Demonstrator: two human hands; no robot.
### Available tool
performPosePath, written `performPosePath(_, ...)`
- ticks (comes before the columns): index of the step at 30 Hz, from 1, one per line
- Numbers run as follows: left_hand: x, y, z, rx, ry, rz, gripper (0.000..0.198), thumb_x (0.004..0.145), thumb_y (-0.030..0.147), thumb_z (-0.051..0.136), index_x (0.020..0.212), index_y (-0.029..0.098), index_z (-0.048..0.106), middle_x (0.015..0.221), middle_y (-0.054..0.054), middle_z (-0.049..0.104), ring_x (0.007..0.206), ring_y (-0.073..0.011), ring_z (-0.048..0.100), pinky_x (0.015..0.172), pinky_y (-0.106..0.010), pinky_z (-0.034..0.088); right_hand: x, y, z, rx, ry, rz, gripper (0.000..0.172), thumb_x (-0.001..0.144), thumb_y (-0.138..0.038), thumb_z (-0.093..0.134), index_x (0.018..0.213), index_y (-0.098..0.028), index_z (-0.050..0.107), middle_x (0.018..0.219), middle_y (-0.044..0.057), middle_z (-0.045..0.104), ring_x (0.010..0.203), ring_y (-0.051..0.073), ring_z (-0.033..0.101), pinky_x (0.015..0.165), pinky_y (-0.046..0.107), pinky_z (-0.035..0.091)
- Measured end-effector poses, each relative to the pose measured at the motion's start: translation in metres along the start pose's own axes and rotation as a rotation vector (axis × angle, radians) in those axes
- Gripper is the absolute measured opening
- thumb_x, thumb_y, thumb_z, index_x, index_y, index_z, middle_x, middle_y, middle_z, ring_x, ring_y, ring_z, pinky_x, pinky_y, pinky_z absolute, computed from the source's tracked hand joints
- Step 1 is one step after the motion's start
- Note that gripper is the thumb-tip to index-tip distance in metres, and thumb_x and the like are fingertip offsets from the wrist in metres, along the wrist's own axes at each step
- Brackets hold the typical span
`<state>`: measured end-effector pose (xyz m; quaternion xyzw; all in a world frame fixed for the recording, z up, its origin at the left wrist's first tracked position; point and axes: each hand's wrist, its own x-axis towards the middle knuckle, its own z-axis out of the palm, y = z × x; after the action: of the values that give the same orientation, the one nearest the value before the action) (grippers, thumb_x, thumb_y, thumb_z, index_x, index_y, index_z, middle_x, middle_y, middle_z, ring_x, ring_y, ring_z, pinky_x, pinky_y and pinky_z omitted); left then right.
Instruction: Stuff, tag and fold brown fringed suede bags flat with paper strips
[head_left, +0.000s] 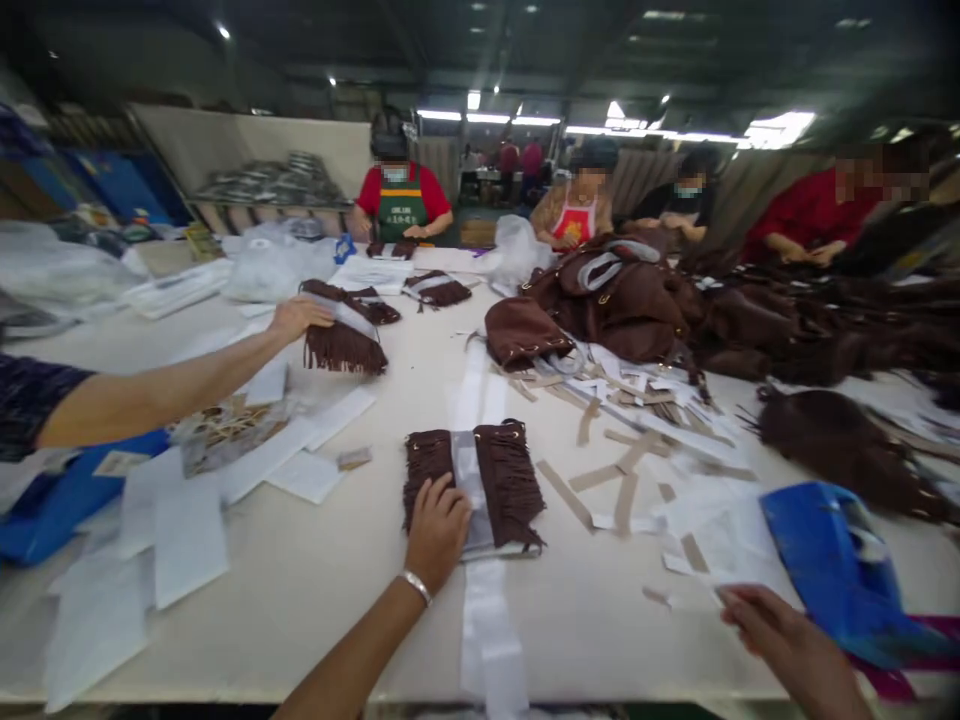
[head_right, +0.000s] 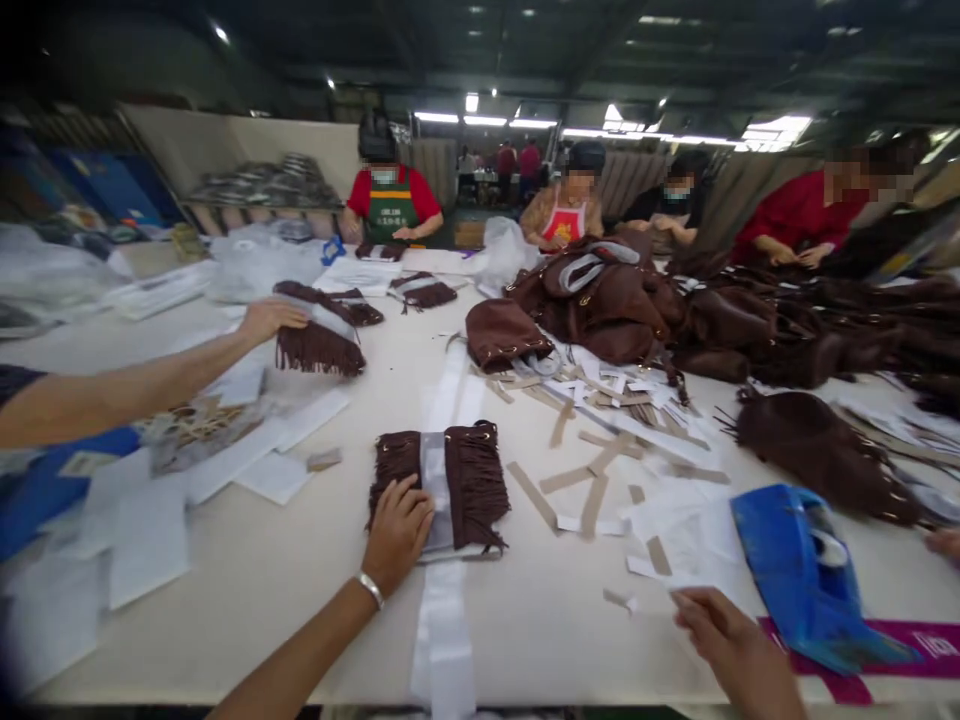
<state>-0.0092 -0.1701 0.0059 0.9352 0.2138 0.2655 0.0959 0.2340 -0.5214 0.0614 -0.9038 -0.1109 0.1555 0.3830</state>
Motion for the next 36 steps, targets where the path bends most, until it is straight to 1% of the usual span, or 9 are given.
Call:
performPosePath(3,-0.006,0.002,0.000,-0.041,0.025,-0.028,0.018,0.092,0.019,0.049,0.099,0.022,0.064,0.102,-0.003,0.067,0.125,-0.0263,0.047,0.112,-0.053,0.031,-0.014,-0.066,0.081,0.205,-0.376,-0.164,0.025,0.080,-0.048,0.060,0.089,-0.025,0.064,0.074,0.005,0.067,0.058,0.018,0.059,0.053,0.031,0.048)
performPosePath(6,-0.010,0.000,0.001,-0.074,0.051,-0.030,0.018,0.092,0.019,0.049,0.100,0.021,0.064,0.101,-0.004,0.066,0.125,-0.0262,0.047,0.112,-0.054,0.031,-0.025,-0.139,0.162,0.311,-0.608,-0.226,0.025,0.080,-0.044,0.058,0.085,-0.020,0.059,0.070,0.001,0.065,0.052,0.011,0.052,0.048,0.023,0.043)
performPosePath(8,-0.011,-0.002,0.003,-0.093,0.066,-0.033,0.017,0.092,0.019,0.049,0.099,0.022,0.065,0.101,-0.004,0.066,0.125,-0.0265,0.047,0.112,-0.055,0.030,-0.025,-0.169,0.202,0.255,-0.629,-0.207,0.020,0.078,-0.038,0.059,0.084,-0.019,0.058,0.067,-0.001,0.064,0.050,0.009,0.052,0.045,0.019,0.041)
performPosePath(11,-0.013,-0.006,0.006,-0.117,0.080,-0.055,0.017,0.091,0.019,0.050,0.098,0.023,0.065,0.102,-0.004,0.065,0.127,-0.0266,0.046,0.112,-0.055,0.030,-0.018,-0.183,0.235,0.150,-0.586,-0.163,0.013,0.077,-0.029,0.056,0.084,-0.018,0.057,0.063,-0.003,0.063,0.048,0.008,0.051,0.041,0.016,0.037)
performPosePath(17,-0.017,-0.011,0.013,-0.154,0.092,-0.069,0.019,0.092,0.019,0.048,0.100,0.024,0.064,0.106,-0.003,0.065,0.128,-0.0267,0.045,0.113,-0.054,0.027,-0.007,-0.181,0.253,0.028,-0.548,-0.158,0.008,0.079,-0.021,0.051,0.084,-0.019,0.057,0.063,-0.003,0.063,0.046,0.007,0.051,0.039,0.015,0.035)
performPosePath(26,-0.017,-0.013,0.012,-0.173,0.100,-0.076,0.017,0.089,0.017,0.051,0.096,0.022,0.065,0.102,-0.004,0.067,0.124,-0.0265,0.049,0.112,-0.053,0.030,-0.010,-0.186,0.264,-0.148,-0.440,-0.209,0.004,0.074,-0.017,0.060,0.072,-0.019,0.062,0.056,-0.004,0.063,0.048,0.008,0.052,0.045,0.016,0.035)
performPosePath(30,-0.016,-0.013,0.009,-0.198,0.084,-0.078,0.017,0.090,0.016,0.048,0.095,0.022,0.064,0.101,-0.004,0.066,0.122,-0.0273,0.050,0.110,-0.054,0.031,-0.016,-0.187,0.258,-0.109,-0.406,-0.165,0.002,0.075,-0.021,0.061,0.074,-0.019,0.062,0.058,-0.003,0.063,0.050,0.009,0.054,0.046,0.017,0.036)
performPosePath(33,-0.016,-0.014,0.008,-0.213,0.080,-0.077,0.016,0.091,0.018,0.048,0.094,0.022,0.063,0.100,-0.005,0.066,0.122,-0.0274,0.050,0.110,-0.054,0.031,-0.019,-0.189,0.246,-0.044,-0.382,-0.135,0.008,0.079,-0.027,0.057,0.083,-0.020,0.060,0.063,-0.002,0.065,0.049,0.009,0.052,0.045,0.017,0.038)
performPosePath(36,-0.016,-0.013,0.008,-0.212,0.073,-0.095,0.018,0.090,0.018,0.049,0.101,0.022,0.062,0.104,-0.005,0.066,0.122,-0.0263,0.049,0.110,-0.053,0.031,-0.020,-0.188,0.233,0.024,-0.379,-0.129,0.011,0.081,-0.029,0.054,0.085,-0.019,0.056,0.065,-0.002,0.064,0.047,0.008,0.049,0.044,0.017,0.039)
